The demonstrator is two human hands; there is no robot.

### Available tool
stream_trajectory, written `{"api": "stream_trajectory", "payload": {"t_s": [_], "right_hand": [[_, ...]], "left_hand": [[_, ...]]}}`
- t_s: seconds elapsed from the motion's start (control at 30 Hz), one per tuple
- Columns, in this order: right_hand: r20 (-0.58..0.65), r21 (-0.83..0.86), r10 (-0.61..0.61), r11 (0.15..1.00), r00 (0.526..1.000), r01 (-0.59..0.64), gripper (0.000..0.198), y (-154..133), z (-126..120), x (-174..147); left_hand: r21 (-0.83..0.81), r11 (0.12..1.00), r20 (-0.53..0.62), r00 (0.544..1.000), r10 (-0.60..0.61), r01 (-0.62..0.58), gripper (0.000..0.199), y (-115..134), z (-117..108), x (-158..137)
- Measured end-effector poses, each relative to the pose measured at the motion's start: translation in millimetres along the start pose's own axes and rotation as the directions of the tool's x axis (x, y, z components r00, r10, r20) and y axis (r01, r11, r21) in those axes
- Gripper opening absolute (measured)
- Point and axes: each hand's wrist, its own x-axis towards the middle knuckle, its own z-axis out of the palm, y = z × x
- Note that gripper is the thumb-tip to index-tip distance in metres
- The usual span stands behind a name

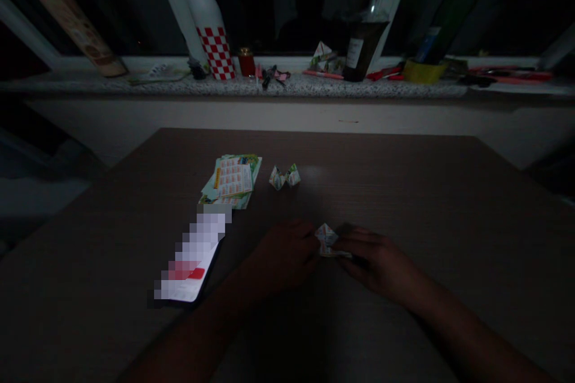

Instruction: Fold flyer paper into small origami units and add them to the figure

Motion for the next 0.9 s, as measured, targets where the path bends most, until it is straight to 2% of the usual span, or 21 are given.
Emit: {"api": "stream_trajectory", "payload": {"t_s": [0.27, 0.6, 0.9], "right_hand": [[-0.064, -0.05, 0.023, 0.998, 0.998, -0.026, 0.028, 3, 4, -1], [-0.111, -0.089, 0.09, 0.991, 0.99, -0.1, 0.023, 3, 10, 6], [-0.107, -0.135, 0.152, 0.977, 0.983, -0.166, 0.021, 6, 15, 13]], "left_hand": [[-0.047, 0.999, -0.027, 0.999, -0.02, 0.019, 0.017, -1, 4, 3], [-0.156, 0.974, -0.112, 0.977, -0.182, 0.163, 0.018, 2, 17, 7], [-0.087, 0.952, -0.124, 0.945, -0.304, 0.295, 0.018, 10, 24, 13]]}}
